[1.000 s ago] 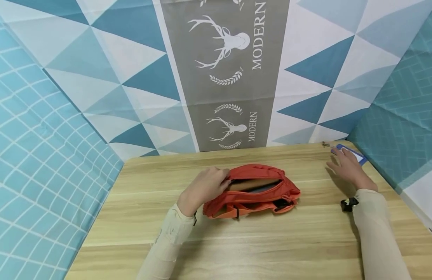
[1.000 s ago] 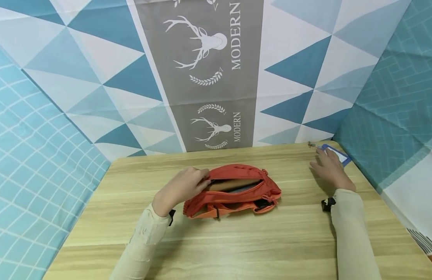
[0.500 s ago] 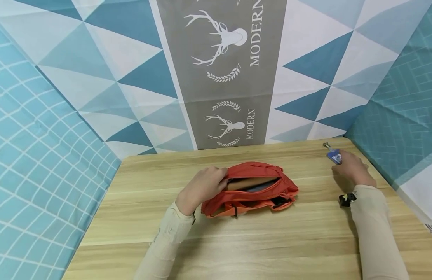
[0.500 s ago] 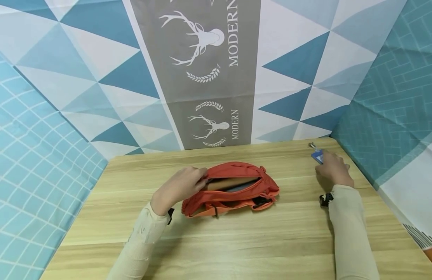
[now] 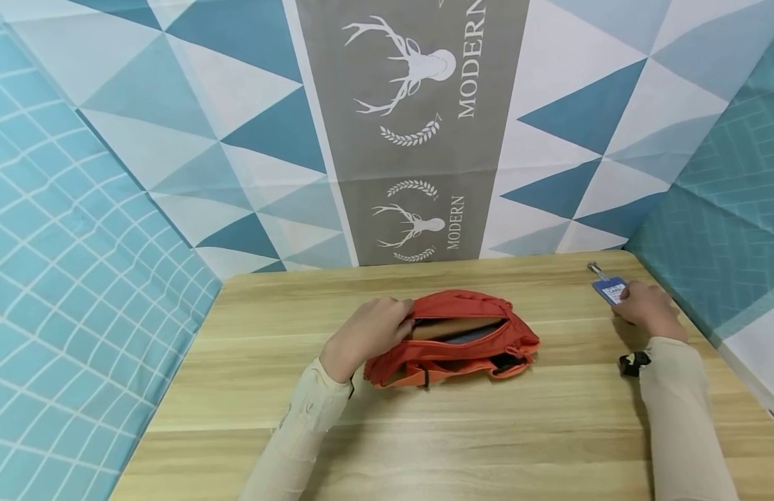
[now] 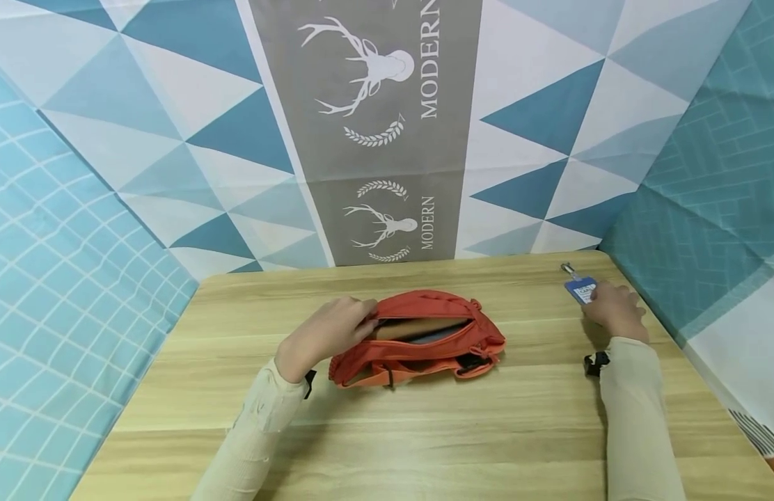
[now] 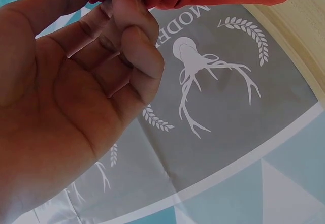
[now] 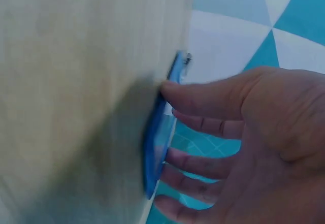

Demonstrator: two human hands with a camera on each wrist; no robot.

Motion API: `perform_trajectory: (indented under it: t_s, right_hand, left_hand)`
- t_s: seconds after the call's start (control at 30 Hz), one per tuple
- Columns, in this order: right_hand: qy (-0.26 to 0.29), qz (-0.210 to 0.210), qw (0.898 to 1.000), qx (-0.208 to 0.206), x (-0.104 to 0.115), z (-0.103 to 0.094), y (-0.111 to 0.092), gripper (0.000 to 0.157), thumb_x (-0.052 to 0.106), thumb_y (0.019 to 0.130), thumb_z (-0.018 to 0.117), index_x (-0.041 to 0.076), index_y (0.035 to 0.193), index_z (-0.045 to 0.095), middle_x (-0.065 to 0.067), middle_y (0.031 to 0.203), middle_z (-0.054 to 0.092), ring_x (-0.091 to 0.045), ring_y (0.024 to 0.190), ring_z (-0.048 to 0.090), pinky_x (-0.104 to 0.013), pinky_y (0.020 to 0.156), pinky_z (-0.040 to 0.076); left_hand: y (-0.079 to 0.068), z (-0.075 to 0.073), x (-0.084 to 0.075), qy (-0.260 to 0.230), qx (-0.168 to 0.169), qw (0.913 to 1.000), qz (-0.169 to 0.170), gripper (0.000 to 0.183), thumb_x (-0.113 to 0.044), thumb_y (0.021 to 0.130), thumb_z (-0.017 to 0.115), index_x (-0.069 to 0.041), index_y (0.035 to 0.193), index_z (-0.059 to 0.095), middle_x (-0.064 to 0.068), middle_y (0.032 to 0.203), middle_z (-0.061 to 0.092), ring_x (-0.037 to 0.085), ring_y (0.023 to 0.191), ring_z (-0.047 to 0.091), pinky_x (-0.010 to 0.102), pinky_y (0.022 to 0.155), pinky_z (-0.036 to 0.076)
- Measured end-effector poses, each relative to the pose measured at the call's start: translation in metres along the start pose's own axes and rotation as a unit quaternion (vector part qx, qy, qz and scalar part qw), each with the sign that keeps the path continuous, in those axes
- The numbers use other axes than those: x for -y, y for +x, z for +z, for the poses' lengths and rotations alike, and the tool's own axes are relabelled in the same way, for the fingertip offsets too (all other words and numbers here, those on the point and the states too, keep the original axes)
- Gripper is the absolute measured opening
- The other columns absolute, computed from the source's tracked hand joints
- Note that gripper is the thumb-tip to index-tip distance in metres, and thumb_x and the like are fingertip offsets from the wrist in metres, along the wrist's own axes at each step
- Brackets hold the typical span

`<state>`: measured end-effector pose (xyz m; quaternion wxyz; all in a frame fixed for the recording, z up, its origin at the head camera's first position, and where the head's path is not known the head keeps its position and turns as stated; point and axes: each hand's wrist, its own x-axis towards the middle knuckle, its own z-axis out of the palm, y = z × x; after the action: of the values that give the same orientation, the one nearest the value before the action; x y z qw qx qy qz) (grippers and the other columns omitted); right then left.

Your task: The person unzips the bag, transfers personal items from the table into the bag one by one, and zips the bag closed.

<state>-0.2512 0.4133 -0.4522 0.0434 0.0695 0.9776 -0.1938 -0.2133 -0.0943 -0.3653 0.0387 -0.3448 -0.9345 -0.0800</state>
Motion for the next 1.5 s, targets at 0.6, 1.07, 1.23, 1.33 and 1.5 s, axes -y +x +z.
perform_trajectory:
  t_s: [0.6,1.07,1.23,1.33,1.5]
  right_hand:
    - [0.057,-0.070,0.991,-0.096,0.024,-0.019,-0.013,0.031,0.013,0.097,0.051,-0.005,0.073,0.056,-0.009,0.057,0.046,-0.022,0.052,0.041,-0.036,0.048,0.033]
    - [0.056,-0.191,0.945,-0.260,0.103,-0.039,-0.039,0.017,0.001,0.093,0.064,-0.010,0.103,0.072,-0.032,0.097,0.068,-0.045,0.083,0.057,-0.058,0.071,0.041]
    - [0.065,-0.242,0.923,-0.291,0.135,-0.043,-0.054,0.013,0.003,0.091,0.069,-0.005,0.101,0.074,-0.023,0.090,0.070,-0.032,0.068,0.062,-0.042,0.059,0.047]
    - [0.063,-0.288,0.910,-0.291,0.155,-0.041,-0.062,0.009,0.003,0.089,0.072,0.000,0.096,0.075,-0.014,0.086,0.071,-0.023,0.067,0.063,-0.035,0.059,0.048]
    - [0.059,-0.348,0.894,-0.275,0.181,-0.037,-0.076,0.006,0.003,0.086,0.075,0.006,0.092,0.075,-0.007,0.087,0.071,-0.018,0.073,0.066,-0.042,0.064,0.054]
  left_hand:
    - [0.006,0.008,-0.005,0.046,-0.105,0.9929,0.033,0.008,-0.017,0.093,0.066,-0.009,0.096,0.063,0.004,0.080,0.054,0.022,0.074,0.058,0.036,0.062,0.050]
    - [0.010,0.005,-0.010,0.086,-0.203,0.9712,0.090,0.018,-0.015,0.096,0.063,-0.011,0.079,0.064,0.001,0.072,0.055,0.016,0.047,0.047,0.030,0.043,0.042]
    - [0.011,0.003,-0.011,0.072,-0.206,0.9718,0.089,0.020,-0.015,0.099,0.059,-0.010,0.079,0.060,-0.001,0.066,0.052,0.013,0.047,0.044,0.028,0.043,0.041]
    - [0.011,0.003,-0.009,0.060,-0.203,0.9739,0.083,0.019,-0.014,0.098,0.060,-0.010,0.080,0.059,-0.002,0.062,0.047,0.013,0.047,0.043,0.028,0.043,0.040]
    - [0.010,0.005,-0.009,0.056,-0.198,0.9747,0.086,0.017,-0.012,0.098,0.059,-0.010,0.081,0.058,-0.003,0.060,0.045,0.011,0.047,0.041,0.025,0.044,0.037]
